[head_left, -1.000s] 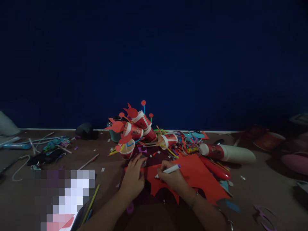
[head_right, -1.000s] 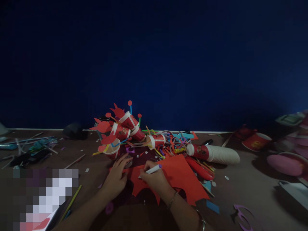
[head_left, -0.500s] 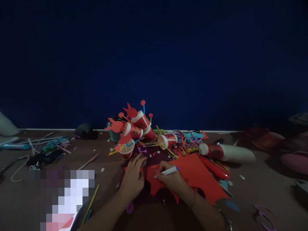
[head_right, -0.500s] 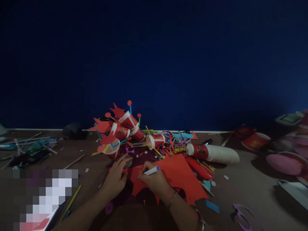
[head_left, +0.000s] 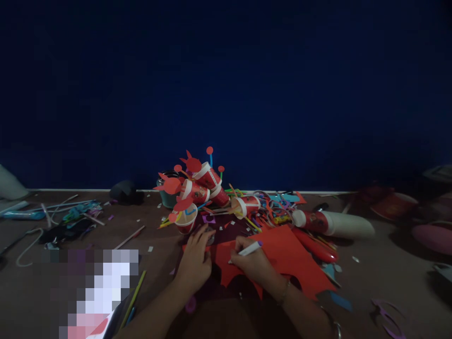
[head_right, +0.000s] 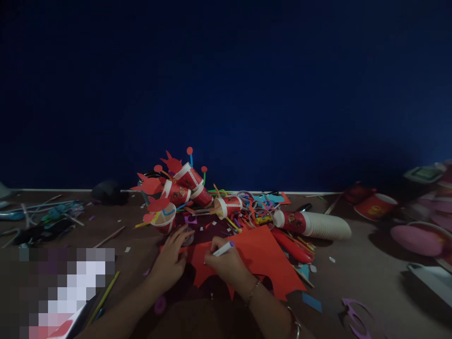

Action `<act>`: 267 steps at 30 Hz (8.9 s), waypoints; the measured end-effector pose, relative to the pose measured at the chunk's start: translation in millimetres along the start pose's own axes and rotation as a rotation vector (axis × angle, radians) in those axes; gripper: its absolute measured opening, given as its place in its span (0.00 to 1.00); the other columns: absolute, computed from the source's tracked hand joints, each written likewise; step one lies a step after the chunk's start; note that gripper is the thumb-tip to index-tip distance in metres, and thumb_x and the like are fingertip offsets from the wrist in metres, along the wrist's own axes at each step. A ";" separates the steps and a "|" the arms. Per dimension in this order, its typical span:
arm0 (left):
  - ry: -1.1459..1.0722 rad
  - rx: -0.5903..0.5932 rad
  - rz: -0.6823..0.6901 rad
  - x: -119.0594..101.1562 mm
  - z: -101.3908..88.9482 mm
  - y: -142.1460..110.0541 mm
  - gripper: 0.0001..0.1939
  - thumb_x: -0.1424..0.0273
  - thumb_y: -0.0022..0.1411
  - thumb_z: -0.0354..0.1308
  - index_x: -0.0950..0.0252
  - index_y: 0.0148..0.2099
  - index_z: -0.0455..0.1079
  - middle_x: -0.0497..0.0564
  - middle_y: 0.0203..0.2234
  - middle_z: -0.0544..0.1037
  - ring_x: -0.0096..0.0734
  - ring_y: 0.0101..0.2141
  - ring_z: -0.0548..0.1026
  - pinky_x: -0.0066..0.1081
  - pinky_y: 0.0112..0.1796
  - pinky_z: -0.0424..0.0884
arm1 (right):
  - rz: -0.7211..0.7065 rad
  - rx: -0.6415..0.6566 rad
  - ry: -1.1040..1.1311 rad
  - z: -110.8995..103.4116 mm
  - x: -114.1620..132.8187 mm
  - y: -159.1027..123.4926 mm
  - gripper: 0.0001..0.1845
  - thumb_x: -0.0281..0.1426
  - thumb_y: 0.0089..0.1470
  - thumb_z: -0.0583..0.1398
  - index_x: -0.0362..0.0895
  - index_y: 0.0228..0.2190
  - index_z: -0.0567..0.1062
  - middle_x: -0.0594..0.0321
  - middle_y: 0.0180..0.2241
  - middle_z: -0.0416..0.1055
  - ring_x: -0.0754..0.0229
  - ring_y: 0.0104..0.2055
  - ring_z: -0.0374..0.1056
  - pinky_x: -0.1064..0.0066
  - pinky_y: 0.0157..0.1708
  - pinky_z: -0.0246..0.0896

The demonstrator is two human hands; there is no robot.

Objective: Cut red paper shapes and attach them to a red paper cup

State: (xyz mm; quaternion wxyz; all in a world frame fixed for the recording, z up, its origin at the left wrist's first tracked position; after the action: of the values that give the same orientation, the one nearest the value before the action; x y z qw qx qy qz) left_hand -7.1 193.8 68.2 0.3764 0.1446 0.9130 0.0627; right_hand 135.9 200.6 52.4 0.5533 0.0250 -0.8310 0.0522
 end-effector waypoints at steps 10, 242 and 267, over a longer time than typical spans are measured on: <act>-0.006 -0.011 0.004 0.5 -0.6 -0.3 0.32 0.87 0.45 0.46 0.62 0.53 0.63 0.56 0.57 0.60 0.40 0.58 0.56 0.46 0.56 0.54 | 0.009 -0.031 -0.015 -2.4 -0.7 0.3 0.10 0.29 0.39 0.55 0.46 0.15 0.57 0.74 0.13 0.53 0.68 0.18 0.48 0.77 0.17 0.42; 0.019 0.001 -0.006 1.0 0.8 -0.4 0.31 0.86 0.47 0.46 0.62 0.54 0.62 0.55 0.58 0.59 0.42 0.57 0.57 0.47 0.56 0.55 | -0.042 -0.118 0.033 -18.8 3.8 9.5 0.12 0.34 0.43 0.57 0.47 0.16 0.59 0.71 0.14 0.59 0.65 0.19 0.58 0.75 0.19 0.53; -0.016 -0.007 -0.013 2.4 0.2 -0.1 0.32 0.87 0.46 0.46 0.61 0.53 0.63 0.55 0.58 0.60 0.42 0.58 0.57 0.47 0.56 0.54 | -0.081 -0.177 -0.001 -24.8 -0.3 11.6 0.11 0.34 0.44 0.57 0.47 0.16 0.59 0.71 0.14 0.59 0.65 0.19 0.56 0.75 0.19 0.50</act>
State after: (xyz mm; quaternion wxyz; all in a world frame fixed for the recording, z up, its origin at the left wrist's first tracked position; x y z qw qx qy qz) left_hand -8.6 194.4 66.4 0.3846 0.1378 0.9106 0.0624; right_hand 157.6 215.0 60.9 0.5547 0.0093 -0.8308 -0.0438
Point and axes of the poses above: each hand's wrist, its own y-axis towards the middle knuckle, its own z-axis out of the palm, x = y × z, the point moved 10 cm from there along y, towards the middle knuckle
